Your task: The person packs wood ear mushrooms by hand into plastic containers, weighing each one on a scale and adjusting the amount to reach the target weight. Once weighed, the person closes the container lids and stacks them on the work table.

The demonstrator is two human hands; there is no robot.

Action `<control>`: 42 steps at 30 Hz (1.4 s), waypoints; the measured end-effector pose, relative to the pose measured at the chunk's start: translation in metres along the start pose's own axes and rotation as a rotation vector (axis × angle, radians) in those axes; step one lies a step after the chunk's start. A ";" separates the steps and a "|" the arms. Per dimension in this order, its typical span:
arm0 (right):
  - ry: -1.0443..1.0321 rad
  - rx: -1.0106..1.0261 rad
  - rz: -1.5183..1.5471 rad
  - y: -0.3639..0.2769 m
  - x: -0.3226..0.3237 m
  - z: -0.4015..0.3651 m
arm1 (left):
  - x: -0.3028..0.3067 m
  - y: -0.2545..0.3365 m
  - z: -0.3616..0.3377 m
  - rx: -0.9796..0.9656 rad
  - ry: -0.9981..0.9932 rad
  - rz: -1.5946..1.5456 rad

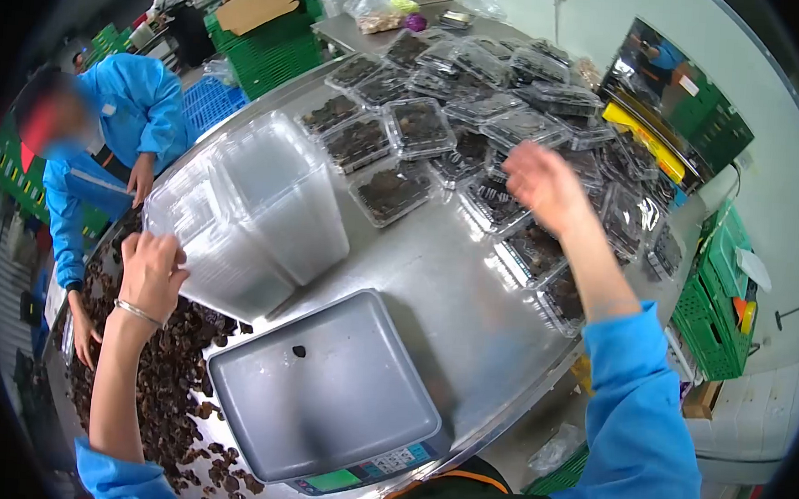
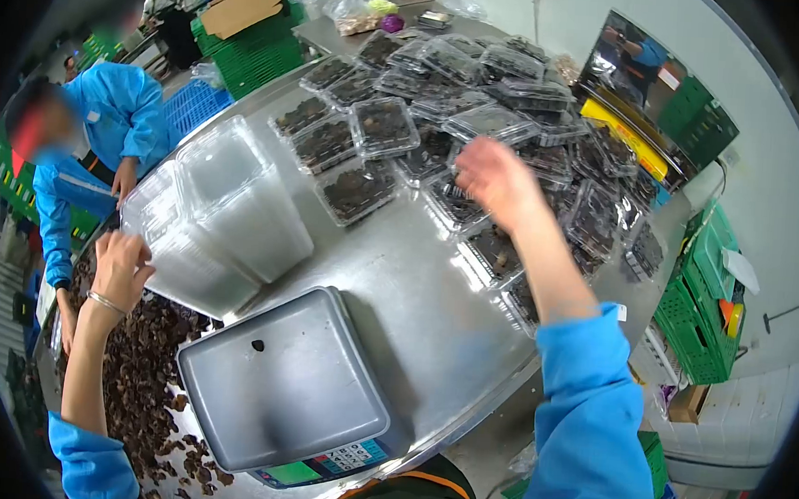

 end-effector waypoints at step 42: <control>-0.566 -0.520 -1.823 0.620 -0.422 -0.159 | -0.204 -0.171 -0.631 1.434 -0.134 -0.426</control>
Point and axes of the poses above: each hand's wrist, its own z-axis towards the middle knuckle, its own x-axis out of the back of the hand, y = z × x, the point moved 3 cm from there along z, towards the middle knuckle, and after that the axes turned 6 degrees about z, right-handed, at the moved point
